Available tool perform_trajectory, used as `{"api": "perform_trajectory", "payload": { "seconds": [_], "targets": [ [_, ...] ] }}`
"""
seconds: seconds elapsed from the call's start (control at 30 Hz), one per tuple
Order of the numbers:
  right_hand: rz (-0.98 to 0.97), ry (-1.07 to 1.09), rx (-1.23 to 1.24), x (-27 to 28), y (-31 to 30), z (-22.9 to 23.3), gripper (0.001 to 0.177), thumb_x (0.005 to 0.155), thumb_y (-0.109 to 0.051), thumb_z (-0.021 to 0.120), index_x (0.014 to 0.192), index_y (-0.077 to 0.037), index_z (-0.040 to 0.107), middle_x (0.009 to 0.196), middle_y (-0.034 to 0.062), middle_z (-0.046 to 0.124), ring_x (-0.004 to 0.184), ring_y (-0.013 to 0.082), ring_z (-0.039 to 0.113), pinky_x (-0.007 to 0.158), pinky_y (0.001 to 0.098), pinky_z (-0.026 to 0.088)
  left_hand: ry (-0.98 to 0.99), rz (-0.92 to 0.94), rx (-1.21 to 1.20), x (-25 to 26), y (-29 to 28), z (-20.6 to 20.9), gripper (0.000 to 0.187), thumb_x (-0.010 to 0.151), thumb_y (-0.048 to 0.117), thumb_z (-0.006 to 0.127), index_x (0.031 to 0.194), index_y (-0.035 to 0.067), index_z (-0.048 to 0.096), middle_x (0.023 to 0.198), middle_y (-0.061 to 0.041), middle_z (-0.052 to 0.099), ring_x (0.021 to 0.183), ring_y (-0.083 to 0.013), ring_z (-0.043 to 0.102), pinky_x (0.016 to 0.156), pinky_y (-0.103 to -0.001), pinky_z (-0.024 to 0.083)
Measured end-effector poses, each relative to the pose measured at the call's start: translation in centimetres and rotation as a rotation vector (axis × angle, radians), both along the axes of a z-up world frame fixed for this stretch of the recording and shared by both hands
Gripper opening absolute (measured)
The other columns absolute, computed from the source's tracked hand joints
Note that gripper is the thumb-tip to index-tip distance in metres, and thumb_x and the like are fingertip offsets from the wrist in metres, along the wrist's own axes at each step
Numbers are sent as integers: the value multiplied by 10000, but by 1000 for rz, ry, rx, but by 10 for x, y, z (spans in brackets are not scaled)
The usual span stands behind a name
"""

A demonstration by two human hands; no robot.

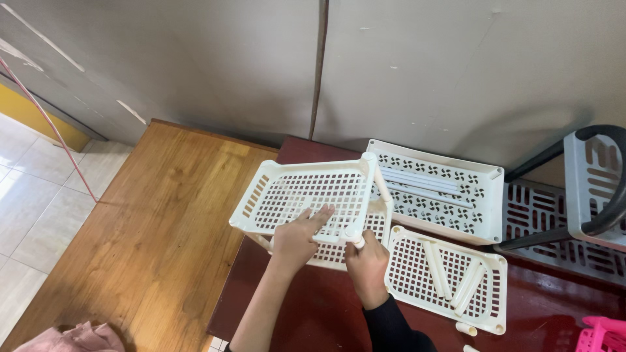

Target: The person assembles a white plastic basket by inserting cylindrical connectors into the basket frame. They then disassemble the basket by removing the connectors and stacking the basket panels with other panels on the table.

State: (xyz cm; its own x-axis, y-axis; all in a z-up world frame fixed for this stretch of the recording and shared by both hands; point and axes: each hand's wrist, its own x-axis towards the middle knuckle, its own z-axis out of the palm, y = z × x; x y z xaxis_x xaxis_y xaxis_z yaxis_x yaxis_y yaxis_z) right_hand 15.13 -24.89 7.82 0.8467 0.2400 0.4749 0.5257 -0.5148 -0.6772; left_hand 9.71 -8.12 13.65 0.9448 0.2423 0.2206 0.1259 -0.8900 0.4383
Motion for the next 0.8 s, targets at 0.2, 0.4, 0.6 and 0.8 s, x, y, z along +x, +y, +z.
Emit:
{"api": "perform_trajectory", "payload": {
  "seconds": [0.2, 0.4, 0.6, 0.8],
  "targets": [
    [260, 552, 285, -2, -11, 3, 111, 874, -30, 674, 915, 43, 747, 646, 48, 704, 568, 133, 664, 512, 290, 505, -289, -60, 263, 0, 6, 6, 544, 806, 77, 701, 1308, 285, 725, 1265, 43, 719, 1110, -277, 723, 800, -337, 614],
    [535, 1006, 416, 9, -29, 0, 94, 858, 3, 718, 916, 64, 760, 619, 65, 639, 512, 137, 525, 495, 313, 430, -475, -135, 343, 3, 4, 9, 514, 804, 51, 720, 1280, 244, 742, 1273, 7, 727, 1100, -319, 719, 748, -343, 604],
    [225, 30, 153, 1, -20, 1, 165, 822, -9, 707, 984, 20, 715, 707, 130, 697, 616, 197, 684, 553, 341, 545, -110, -123, 47, 5, 2, 5, 666, 690, 107, 712, 1334, 271, 676, 1330, 9, 681, 1180, -280, 672, 769, -350, 593],
    [-22, -51, -52, 10, -13, 7, 86, 829, -34, 745, 835, 6, 669, 594, 117, 639, 496, 199, 628, 496, 347, 519, -63, -34, -48, 9, -5, 3, 712, 696, 17, 618, 1352, 287, 682, 1311, 23, 687, 1211, -249, 666, 801, -338, 597]
  ]
}}
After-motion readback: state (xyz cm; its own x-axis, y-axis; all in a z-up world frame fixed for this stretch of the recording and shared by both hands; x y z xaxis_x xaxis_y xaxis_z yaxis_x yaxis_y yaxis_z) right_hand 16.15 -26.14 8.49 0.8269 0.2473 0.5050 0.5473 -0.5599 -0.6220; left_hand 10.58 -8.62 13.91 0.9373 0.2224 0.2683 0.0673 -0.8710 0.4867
